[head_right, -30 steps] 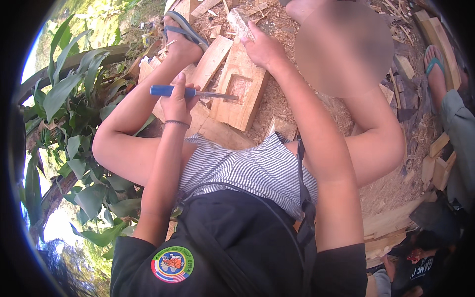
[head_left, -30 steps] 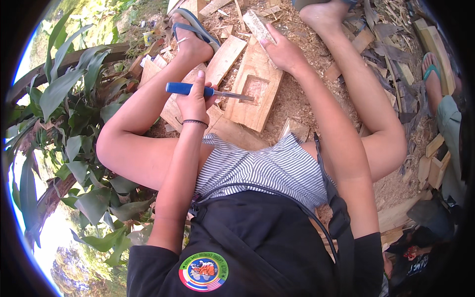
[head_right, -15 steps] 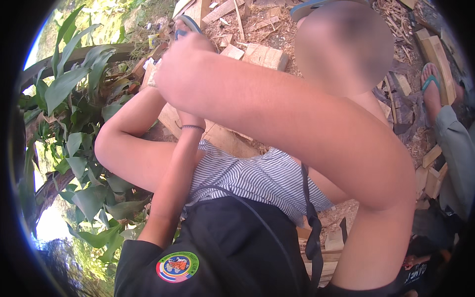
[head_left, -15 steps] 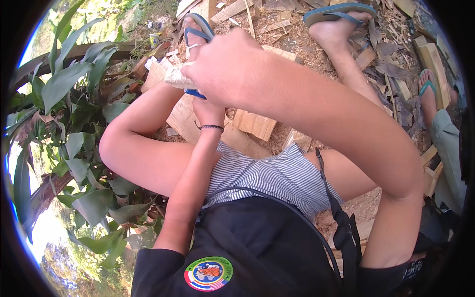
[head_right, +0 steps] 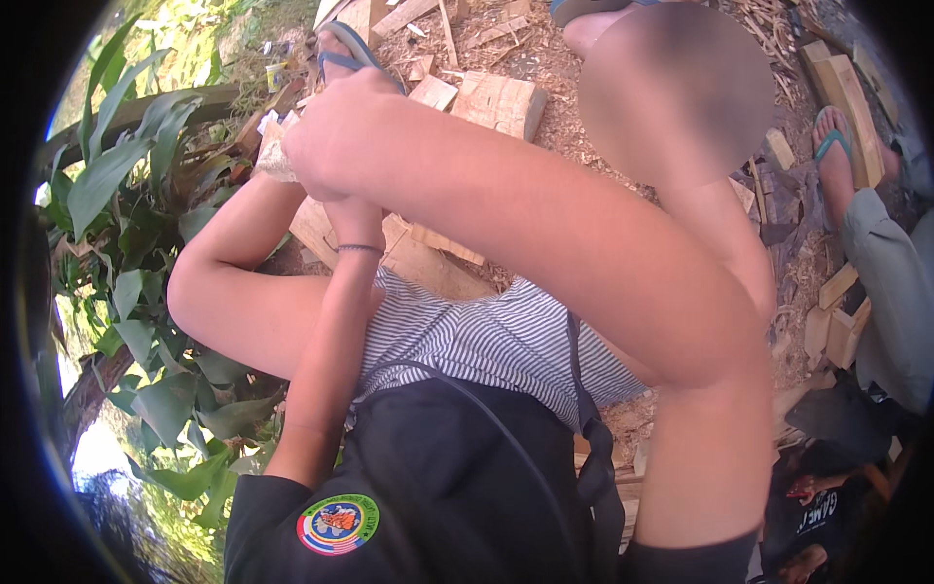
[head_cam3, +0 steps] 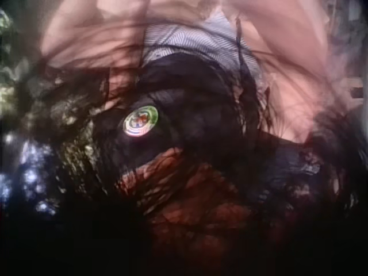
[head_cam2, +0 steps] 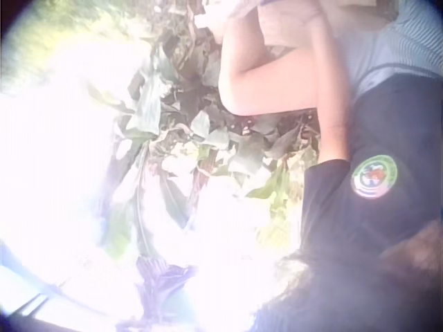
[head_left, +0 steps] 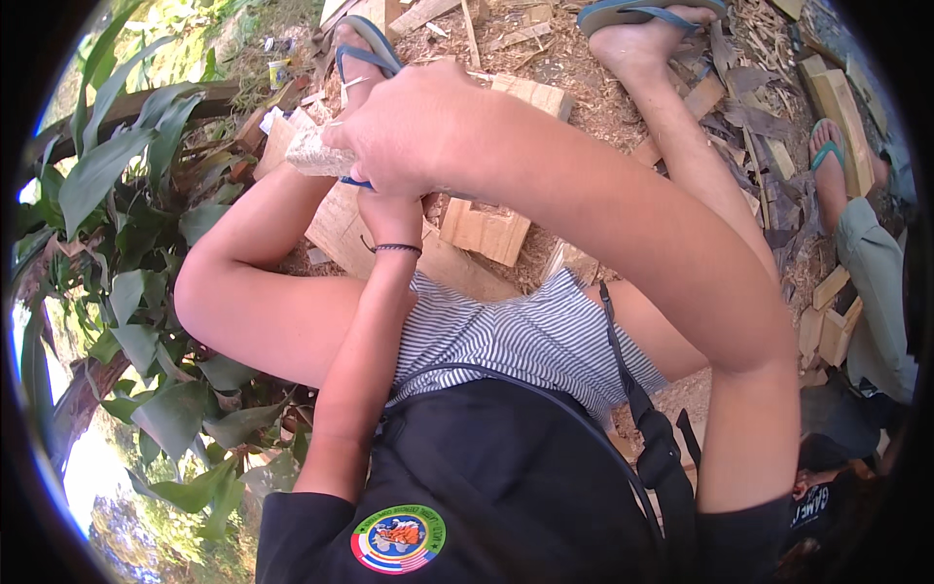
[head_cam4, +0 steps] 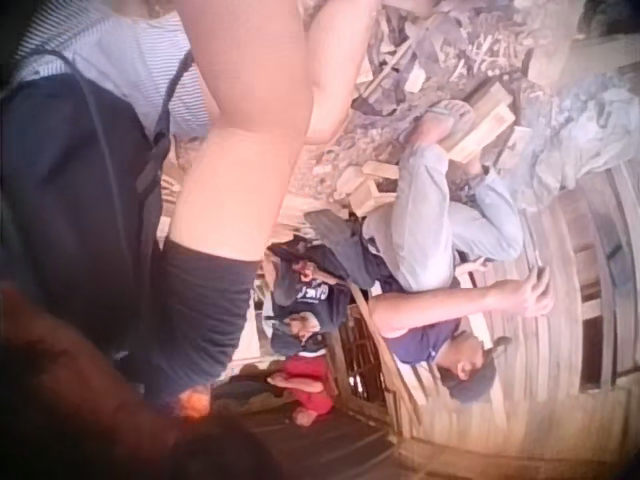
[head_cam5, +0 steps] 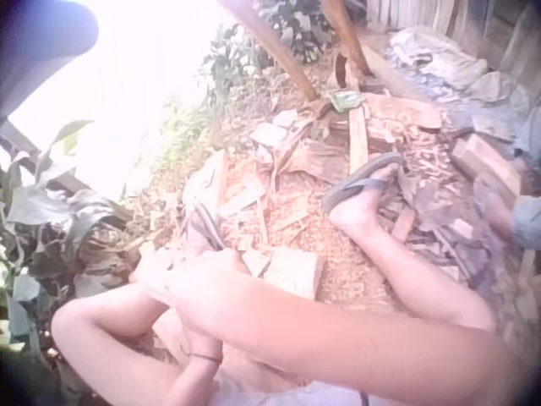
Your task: The person carves a rectangular recess into a block of wood using a chisel and a wooden mallet while sitting on the ground. They strike the chisel repeatedly to remove wood chips from the center of the block.
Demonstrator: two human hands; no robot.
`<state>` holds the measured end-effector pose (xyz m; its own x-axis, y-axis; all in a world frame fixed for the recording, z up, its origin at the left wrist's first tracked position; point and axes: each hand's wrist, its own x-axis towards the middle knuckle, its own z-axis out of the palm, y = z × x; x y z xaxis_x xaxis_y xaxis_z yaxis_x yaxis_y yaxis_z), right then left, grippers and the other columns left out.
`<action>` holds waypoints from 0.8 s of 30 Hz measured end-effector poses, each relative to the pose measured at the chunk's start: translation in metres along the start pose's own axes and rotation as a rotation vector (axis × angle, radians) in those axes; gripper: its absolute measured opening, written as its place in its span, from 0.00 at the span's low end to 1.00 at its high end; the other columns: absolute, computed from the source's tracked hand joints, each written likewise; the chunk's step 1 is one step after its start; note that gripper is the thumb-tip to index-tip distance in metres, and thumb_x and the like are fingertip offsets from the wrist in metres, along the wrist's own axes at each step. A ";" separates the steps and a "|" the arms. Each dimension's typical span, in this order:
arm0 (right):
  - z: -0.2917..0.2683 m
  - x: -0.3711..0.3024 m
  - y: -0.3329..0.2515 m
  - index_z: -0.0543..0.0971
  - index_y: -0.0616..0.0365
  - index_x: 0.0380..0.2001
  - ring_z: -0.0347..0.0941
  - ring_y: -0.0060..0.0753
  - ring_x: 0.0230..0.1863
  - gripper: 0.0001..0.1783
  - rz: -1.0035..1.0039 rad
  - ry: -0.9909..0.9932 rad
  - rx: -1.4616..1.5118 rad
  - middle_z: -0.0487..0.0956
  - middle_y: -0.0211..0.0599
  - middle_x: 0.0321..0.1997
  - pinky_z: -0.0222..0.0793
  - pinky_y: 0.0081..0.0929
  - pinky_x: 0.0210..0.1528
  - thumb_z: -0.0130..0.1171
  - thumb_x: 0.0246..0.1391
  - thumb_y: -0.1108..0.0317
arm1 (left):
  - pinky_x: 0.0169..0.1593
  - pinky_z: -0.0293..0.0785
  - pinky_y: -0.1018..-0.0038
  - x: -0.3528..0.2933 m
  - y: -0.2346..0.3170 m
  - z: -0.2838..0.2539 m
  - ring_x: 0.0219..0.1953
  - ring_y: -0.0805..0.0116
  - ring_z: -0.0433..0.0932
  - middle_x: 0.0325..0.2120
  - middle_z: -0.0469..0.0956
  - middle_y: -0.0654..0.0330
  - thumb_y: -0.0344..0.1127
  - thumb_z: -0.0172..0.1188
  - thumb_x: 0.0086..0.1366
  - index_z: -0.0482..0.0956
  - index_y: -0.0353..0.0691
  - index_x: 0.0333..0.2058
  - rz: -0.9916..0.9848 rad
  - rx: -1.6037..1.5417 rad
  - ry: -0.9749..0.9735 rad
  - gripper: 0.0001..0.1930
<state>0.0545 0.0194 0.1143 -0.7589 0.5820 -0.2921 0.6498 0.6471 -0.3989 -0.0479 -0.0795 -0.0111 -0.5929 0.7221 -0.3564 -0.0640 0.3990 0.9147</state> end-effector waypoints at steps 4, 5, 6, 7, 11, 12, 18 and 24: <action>0.050 0.011 0.072 0.63 0.33 0.70 0.78 0.49 0.54 0.30 0.224 0.339 0.458 0.78 0.46 0.58 0.72 0.45 0.58 0.49 0.65 0.51 | 0.29 0.86 0.68 0.016 -0.013 -0.007 0.29 0.58 0.85 0.29 0.79 0.50 0.36 0.67 0.61 0.72 0.29 0.40 -0.266 0.043 -0.072 0.18; 0.057 0.000 0.080 0.63 0.50 0.68 0.77 0.39 0.51 0.29 0.365 0.340 0.522 0.78 0.44 0.54 0.72 0.36 0.53 0.48 0.66 0.59 | 0.26 0.84 0.70 0.018 -0.015 -0.006 0.27 0.60 0.84 0.28 0.80 0.52 0.36 0.66 0.61 0.73 0.30 0.36 -0.277 0.038 -0.042 0.15; 0.070 -0.008 0.089 0.62 0.53 0.68 0.76 0.38 0.51 0.29 0.449 0.396 0.560 0.77 0.45 0.54 0.72 0.34 0.52 0.48 0.67 0.60 | 0.23 0.83 0.73 0.019 -0.013 -0.003 0.25 0.63 0.84 0.26 0.80 0.54 0.36 0.65 0.62 0.75 0.31 0.32 -0.284 0.035 -0.021 0.13; 0.084 -0.014 0.098 0.61 0.56 0.69 0.76 0.36 0.51 0.29 0.527 0.454 0.600 0.77 0.45 0.54 0.72 0.33 0.51 0.47 0.67 0.60 | 0.23 0.83 0.72 0.023 -0.015 -0.004 0.26 0.62 0.84 0.26 0.80 0.53 0.36 0.65 0.62 0.75 0.31 0.32 -0.314 0.022 -0.016 0.13; 0.156 -0.023 0.116 0.56 0.41 0.73 0.76 0.48 0.57 0.34 0.633 0.585 0.774 0.75 0.51 0.61 0.73 0.42 0.59 0.43 0.68 0.43 | 0.23 0.84 0.70 0.043 -0.032 -0.015 0.27 0.61 0.85 0.28 0.79 0.53 0.39 0.63 0.63 0.73 0.30 0.36 -0.385 0.006 0.004 0.15; 0.164 -0.026 0.115 0.55 0.42 0.73 0.76 0.48 0.57 0.36 0.667 0.542 0.846 0.75 0.53 0.61 0.73 0.42 0.59 0.42 0.68 0.42 | 0.23 0.84 0.70 0.047 -0.036 -0.017 0.27 0.61 0.85 0.29 0.79 0.53 0.39 0.63 0.63 0.73 0.30 0.37 -0.390 0.011 0.001 0.16; 0.188 -0.003 0.111 0.57 0.46 0.72 0.79 0.46 0.46 0.34 0.670 0.727 0.452 0.81 0.46 0.49 0.72 0.44 0.54 0.43 0.69 0.44 | 0.31 0.86 0.66 0.064 -0.038 -0.018 0.32 0.57 0.85 0.35 0.79 0.53 0.41 0.64 0.63 0.71 0.35 0.45 -0.492 0.078 -0.024 0.19; 0.193 0.008 0.097 0.58 0.37 0.71 0.80 0.46 0.33 0.34 0.737 0.817 0.274 0.76 0.45 0.42 0.79 0.42 0.33 0.49 0.65 0.46 | 0.25 0.83 0.69 0.072 -0.044 -0.015 0.31 0.58 0.84 0.32 0.78 0.55 0.39 0.60 0.64 0.70 0.36 0.42 -0.481 0.090 0.009 0.15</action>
<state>0.1029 -0.0083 -0.0941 0.1257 0.9888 0.0799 0.8190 -0.0580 -0.5709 -0.0996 -0.0541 -0.0744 -0.5198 0.4389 -0.7329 -0.2634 0.7338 0.6263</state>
